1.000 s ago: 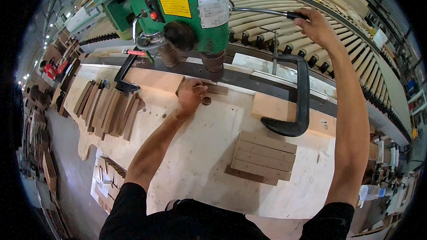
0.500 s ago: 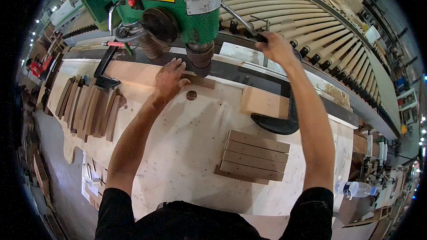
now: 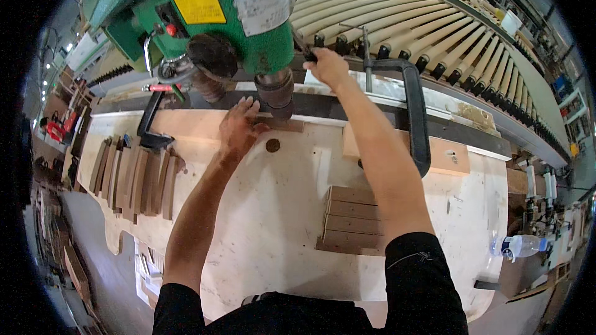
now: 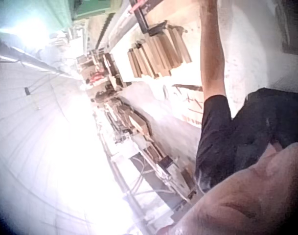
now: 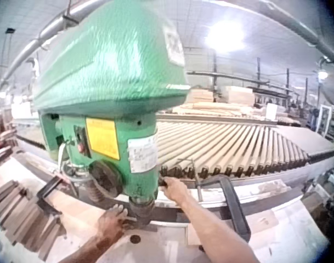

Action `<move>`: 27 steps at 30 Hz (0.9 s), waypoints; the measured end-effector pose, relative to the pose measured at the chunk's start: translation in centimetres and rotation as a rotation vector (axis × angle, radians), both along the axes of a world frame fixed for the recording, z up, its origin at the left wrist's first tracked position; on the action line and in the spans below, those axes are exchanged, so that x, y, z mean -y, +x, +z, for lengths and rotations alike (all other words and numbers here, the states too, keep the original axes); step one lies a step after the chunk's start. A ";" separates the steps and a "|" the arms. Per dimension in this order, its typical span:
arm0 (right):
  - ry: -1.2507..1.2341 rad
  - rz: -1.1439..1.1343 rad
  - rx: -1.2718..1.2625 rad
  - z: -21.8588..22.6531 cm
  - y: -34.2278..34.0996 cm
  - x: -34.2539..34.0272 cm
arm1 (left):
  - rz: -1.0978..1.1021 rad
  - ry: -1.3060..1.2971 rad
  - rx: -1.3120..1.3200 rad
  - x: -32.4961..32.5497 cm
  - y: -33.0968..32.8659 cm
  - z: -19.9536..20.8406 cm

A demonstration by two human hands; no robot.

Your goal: The person operates a drill press to bore holes into small rectangular wooden blocks. They pick up each block, position it under the drill bit, and lower the lever to drill a hole before stacking the finished pieces. The process is repeated for multiple blocks in a continuous sequence.

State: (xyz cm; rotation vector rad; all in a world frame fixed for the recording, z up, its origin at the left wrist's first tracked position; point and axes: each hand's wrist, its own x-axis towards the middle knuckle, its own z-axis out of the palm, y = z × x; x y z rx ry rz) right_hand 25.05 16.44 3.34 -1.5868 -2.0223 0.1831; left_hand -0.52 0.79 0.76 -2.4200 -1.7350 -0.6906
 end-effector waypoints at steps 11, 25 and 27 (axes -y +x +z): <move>-0.168 -0.029 0.305 7.0 8.1 4.5 | 0.006 -0.009 -0.011 -1.0 0.7 0.0; 0.128 0.210 -0.060 -6.8 9.6 -5.2 | -0.048 -0.126 -0.007 -1.1 2.2 -1.6; -0.375 0.116 -0.009 0.5 3.1 0.7 | 0.078 -0.113 0.037 1.2 -0.7 -2.4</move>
